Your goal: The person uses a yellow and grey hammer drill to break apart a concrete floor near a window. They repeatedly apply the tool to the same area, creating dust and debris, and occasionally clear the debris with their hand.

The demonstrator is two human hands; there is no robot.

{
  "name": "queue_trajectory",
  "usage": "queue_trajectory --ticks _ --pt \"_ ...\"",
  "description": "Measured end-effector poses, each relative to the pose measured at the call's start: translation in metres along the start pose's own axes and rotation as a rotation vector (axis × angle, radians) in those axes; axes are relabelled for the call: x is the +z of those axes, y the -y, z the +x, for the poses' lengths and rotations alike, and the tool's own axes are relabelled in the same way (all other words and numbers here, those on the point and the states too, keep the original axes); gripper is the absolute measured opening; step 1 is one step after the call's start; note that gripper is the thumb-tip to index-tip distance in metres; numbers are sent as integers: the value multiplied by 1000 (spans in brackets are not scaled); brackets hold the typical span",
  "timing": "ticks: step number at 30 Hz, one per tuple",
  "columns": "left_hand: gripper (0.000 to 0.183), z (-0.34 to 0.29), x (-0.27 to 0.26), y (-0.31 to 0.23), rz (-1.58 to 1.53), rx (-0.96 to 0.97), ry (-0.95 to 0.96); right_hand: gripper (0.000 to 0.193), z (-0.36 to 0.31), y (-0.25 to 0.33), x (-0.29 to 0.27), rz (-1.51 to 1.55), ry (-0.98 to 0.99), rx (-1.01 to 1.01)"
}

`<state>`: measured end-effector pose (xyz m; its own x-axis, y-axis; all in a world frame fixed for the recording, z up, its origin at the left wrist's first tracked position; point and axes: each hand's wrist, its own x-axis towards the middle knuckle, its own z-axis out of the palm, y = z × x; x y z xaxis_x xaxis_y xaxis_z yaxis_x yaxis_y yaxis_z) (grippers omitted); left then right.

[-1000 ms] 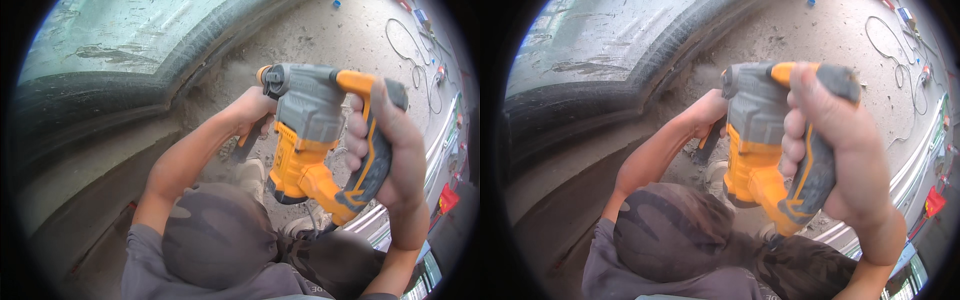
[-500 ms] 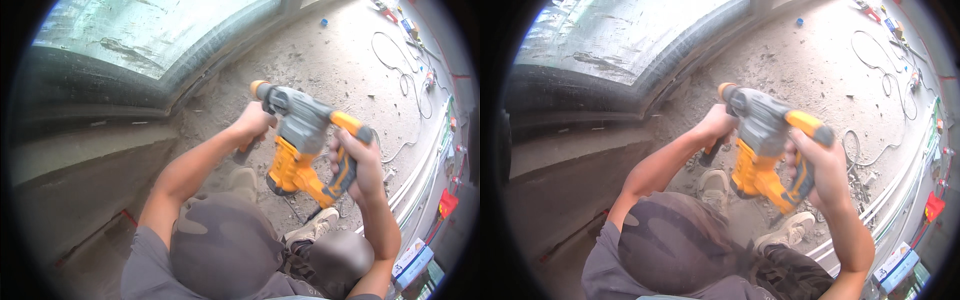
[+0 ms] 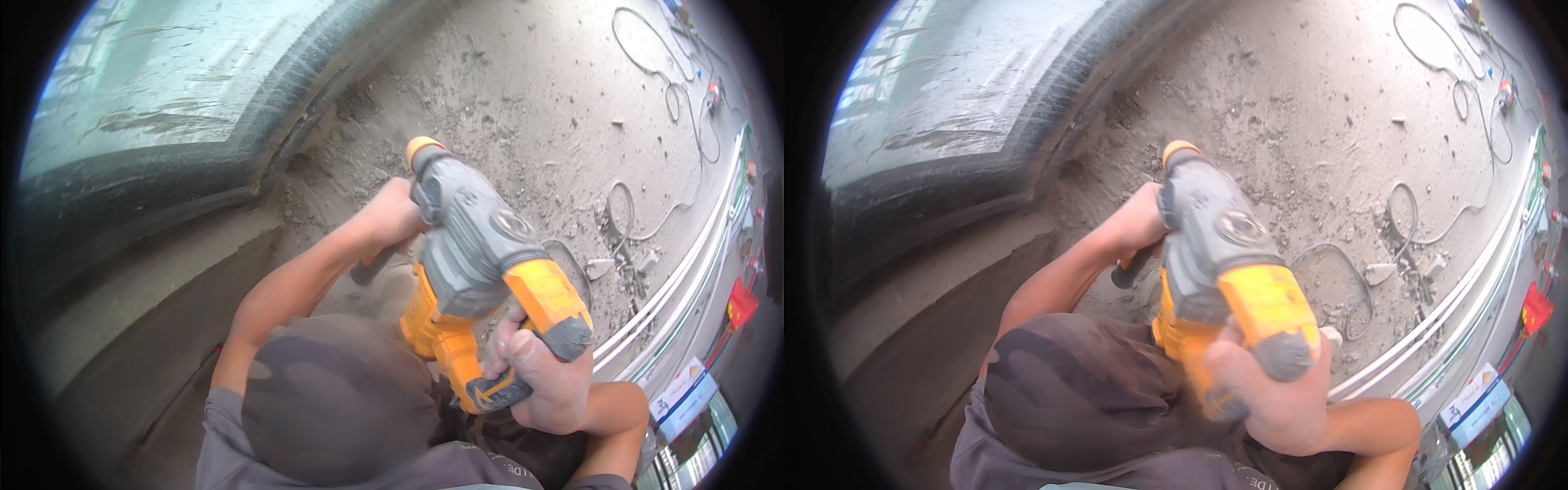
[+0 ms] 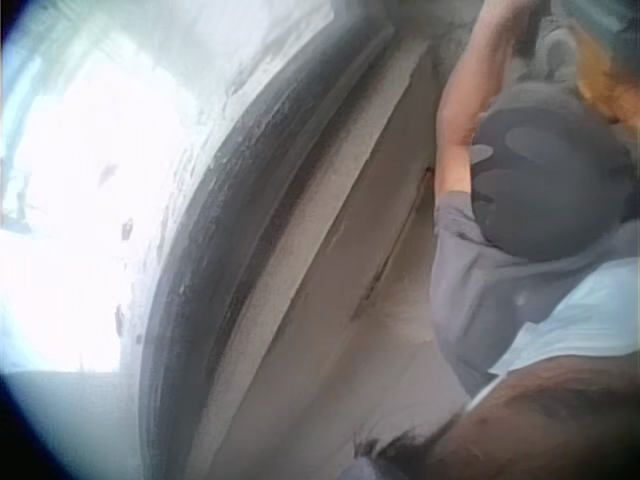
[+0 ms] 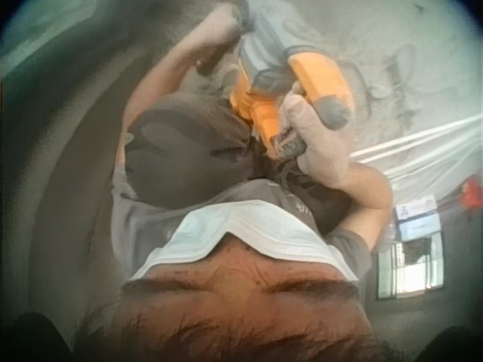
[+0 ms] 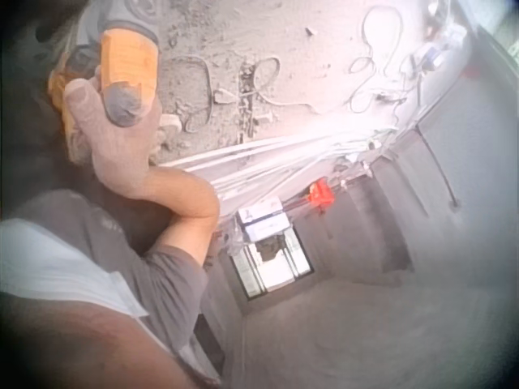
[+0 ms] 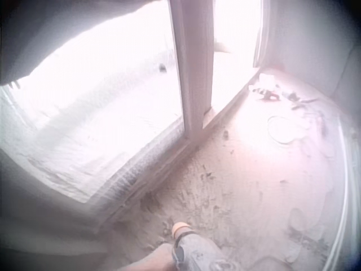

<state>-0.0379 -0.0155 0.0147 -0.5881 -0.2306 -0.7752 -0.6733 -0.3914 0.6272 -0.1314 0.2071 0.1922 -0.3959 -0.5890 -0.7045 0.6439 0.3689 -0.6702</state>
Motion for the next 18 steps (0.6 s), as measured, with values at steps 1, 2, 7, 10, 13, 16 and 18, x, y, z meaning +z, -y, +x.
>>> queue_trajectory --ticks 1,2,7,10,13,16,18 --pt "22 0 -19 10 57 -24 23 48 2 7 10 -43 60 29" --pt "21 4 -22 13 58 -44 14 47 7 19 19 -92 98 46" --pt "23 14 -30 18 -111 50 -20 40 27 40 43 -115 74 52" --pt "26 24 -36 11 -90 68 -30 39 39 42 42 -77 53 -9" --pt "27 32 -43 16 -143 84 -54 38 53 47 36 -96 138 39" --pt "27 42 -44 26 -182 95 -72 33 61 45 35 -29 157 -1" --pt "25 40 -32 12 -189 104 -115 31 65 47 17 -61 137 -29"
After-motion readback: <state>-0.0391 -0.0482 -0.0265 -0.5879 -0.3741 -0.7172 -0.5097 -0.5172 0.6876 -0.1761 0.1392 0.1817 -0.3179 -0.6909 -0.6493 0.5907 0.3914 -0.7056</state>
